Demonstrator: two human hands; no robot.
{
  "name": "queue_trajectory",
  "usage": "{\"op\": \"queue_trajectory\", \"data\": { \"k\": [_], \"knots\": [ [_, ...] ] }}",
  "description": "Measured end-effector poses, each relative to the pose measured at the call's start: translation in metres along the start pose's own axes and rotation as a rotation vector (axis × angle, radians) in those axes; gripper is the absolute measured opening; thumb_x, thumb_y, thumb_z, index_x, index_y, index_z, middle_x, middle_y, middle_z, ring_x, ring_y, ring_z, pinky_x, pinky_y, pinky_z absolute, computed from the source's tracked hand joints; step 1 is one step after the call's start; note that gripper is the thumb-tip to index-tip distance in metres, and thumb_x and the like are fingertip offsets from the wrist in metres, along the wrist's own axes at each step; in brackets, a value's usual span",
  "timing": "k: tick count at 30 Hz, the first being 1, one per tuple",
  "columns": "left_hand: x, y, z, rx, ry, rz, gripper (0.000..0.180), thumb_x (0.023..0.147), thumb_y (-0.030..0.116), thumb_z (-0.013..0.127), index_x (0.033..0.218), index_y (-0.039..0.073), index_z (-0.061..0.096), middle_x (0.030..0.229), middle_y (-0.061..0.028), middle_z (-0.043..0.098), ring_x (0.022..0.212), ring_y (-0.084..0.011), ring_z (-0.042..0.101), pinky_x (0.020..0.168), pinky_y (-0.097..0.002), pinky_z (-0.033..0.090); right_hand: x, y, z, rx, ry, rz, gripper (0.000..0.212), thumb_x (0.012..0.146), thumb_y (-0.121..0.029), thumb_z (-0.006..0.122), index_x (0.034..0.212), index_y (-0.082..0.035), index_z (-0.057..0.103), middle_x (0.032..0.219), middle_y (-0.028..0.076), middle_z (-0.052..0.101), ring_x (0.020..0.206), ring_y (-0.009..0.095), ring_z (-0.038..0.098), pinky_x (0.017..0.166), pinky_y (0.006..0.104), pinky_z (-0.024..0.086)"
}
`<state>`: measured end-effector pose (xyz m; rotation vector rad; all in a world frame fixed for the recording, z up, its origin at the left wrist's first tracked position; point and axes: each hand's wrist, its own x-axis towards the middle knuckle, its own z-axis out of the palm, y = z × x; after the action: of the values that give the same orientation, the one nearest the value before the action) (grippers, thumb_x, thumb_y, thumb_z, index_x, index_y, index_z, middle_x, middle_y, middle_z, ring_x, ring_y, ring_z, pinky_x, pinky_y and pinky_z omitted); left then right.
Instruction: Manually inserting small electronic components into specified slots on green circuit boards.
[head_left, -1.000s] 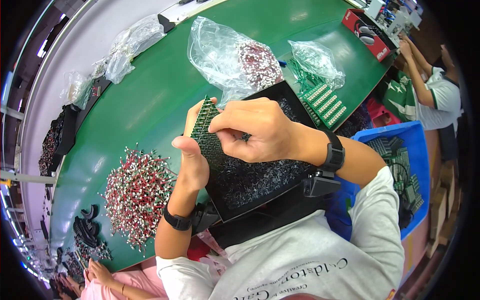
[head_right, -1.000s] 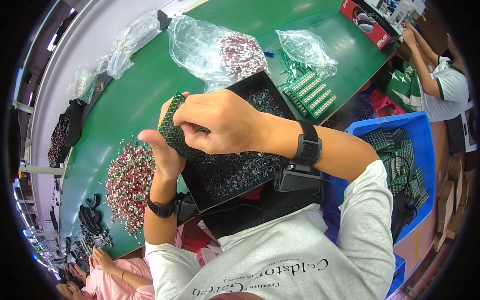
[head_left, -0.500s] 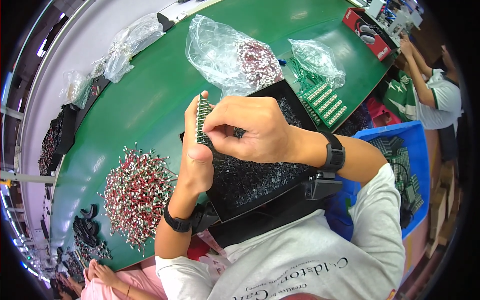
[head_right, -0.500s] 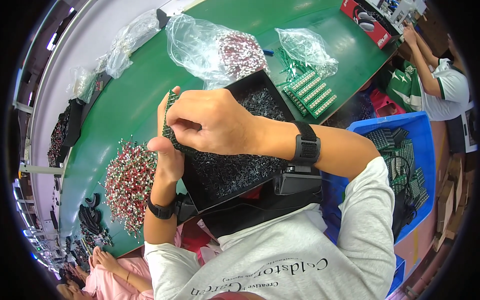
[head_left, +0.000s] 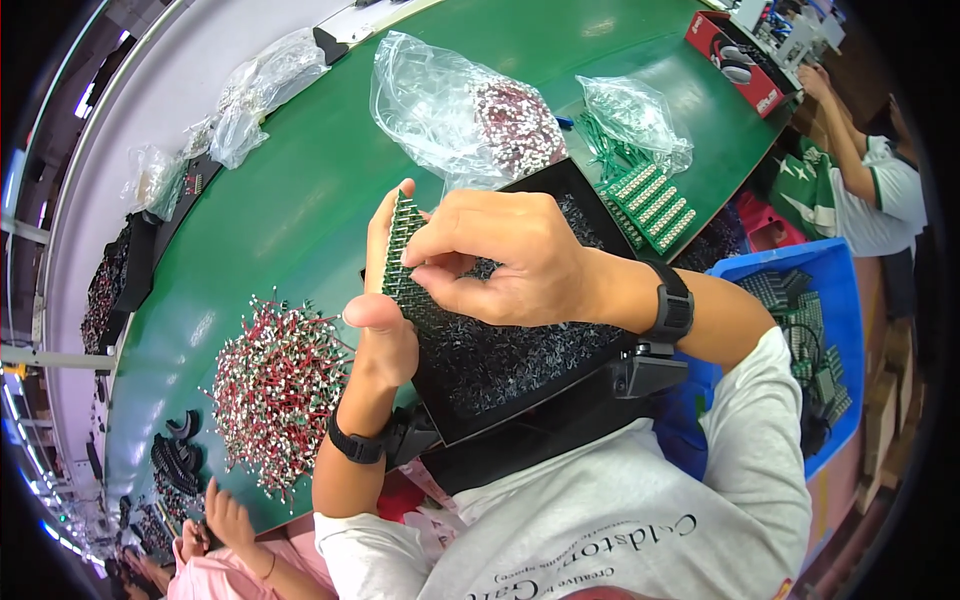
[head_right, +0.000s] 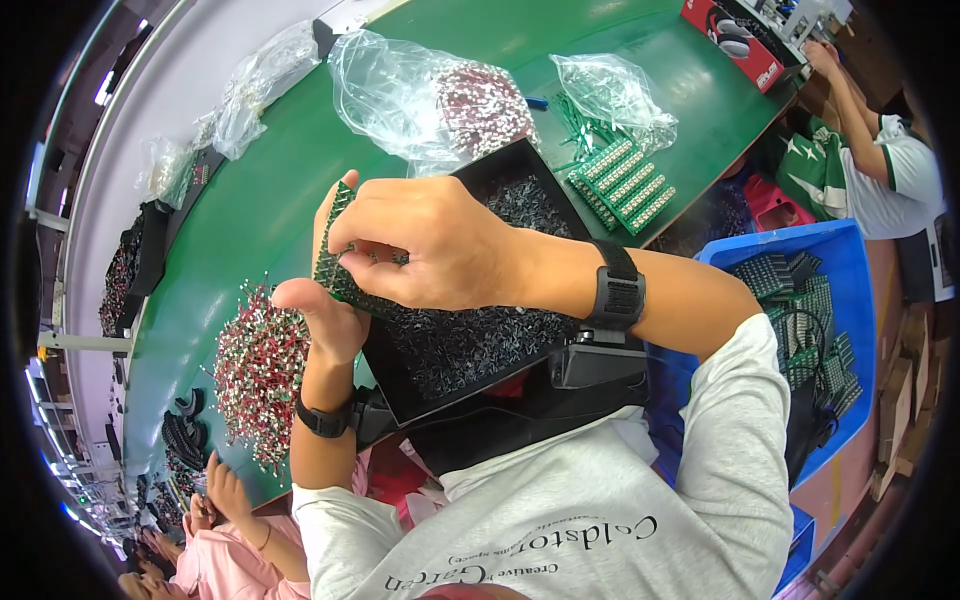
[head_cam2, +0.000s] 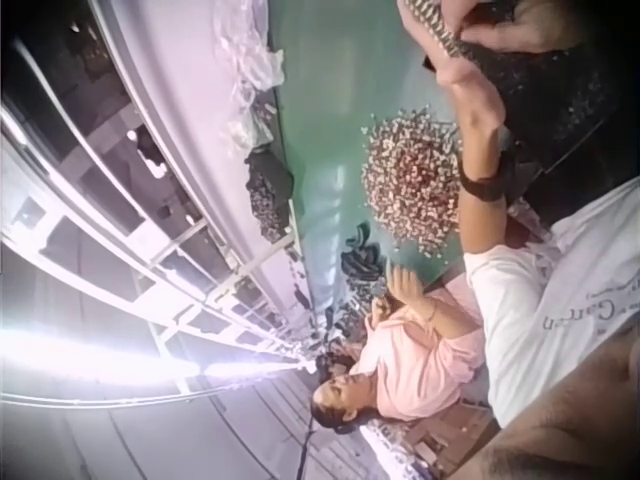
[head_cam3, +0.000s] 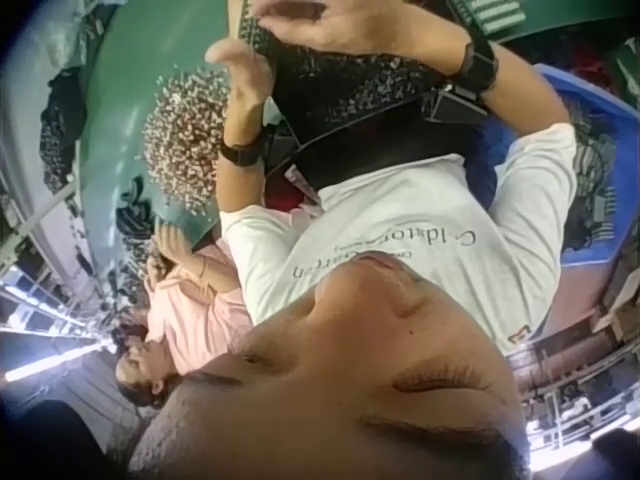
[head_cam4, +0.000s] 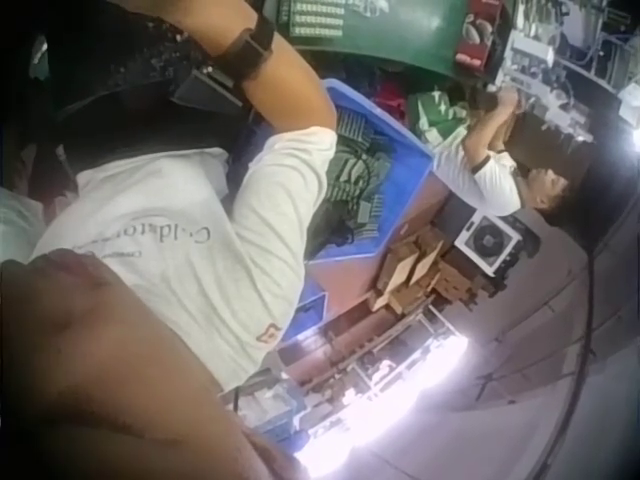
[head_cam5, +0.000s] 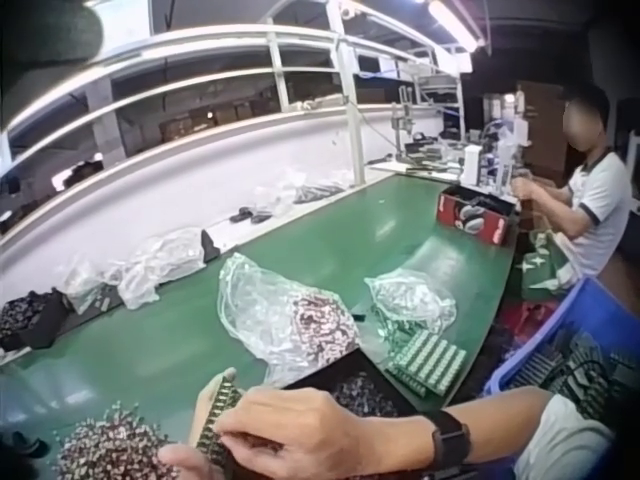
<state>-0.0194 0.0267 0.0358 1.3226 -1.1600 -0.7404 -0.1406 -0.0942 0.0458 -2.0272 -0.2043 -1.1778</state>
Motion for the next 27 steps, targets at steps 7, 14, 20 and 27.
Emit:
{"op": "queue_trajectory", "data": {
  "k": [7,14,20,27],
  "knots": [
    [0.000,0.000,0.002,-0.017,0.037,-0.013,0.136,0.067,0.100,0.025,0.156,-0.003,0.018,0.121,-0.0076,0.051,0.110,-0.0176,0.053,0.100,-0.0334,0.042,0.000,-0.005,0.001,-0.008,-0.004,-0.013,0.022,0.074,0.010,0.071,0.093,0.000,0.070,0.080,0.010,0.064,0.065,0.017,0.064,0.055,0.0260,0.053],
    [0.001,0.004,0.005,0.022,0.031,-0.026,0.136,0.066,0.101,0.030,0.157,0.000,0.018,0.120,-0.0077,0.051,0.105,-0.0171,0.053,0.096,-0.0318,0.044,-0.002,-0.002,0.005,-0.051,-0.002,-0.025,0.018,0.075,0.006,0.073,0.091,-0.002,0.070,0.077,0.009,0.067,0.062,0.016,0.066,0.064,0.0267,0.057],
    [-0.001,0.002,0.008,0.039,0.030,-0.019,0.134,0.067,0.099,0.034,0.157,0.001,0.017,0.123,-0.0101,0.051,0.109,-0.0195,0.055,0.096,-0.0338,0.046,-0.001,-0.008,0.003,0.023,-0.047,0.164,0.016,0.075,0.006,0.073,0.088,-0.002,0.069,0.076,0.009,0.067,0.063,0.016,0.068,0.077,0.0306,0.059],
    [0.000,0.003,0.006,-0.030,0.062,-0.024,0.137,0.064,0.101,0.030,0.156,0.000,0.016,0.125,-0.0107,0.049,0.112,-0.0216,0.056,0.097,-0.0344,0.047,-0.001,-0.010,-0.008,0.054,0.001,0.173,0.013,0.074,0.005,0.072,0.084,-0.001,0.067,0.072,0.008,0.064,0.061,0.017,0.067,0.073,0.0278,0.059]
  ]
}}
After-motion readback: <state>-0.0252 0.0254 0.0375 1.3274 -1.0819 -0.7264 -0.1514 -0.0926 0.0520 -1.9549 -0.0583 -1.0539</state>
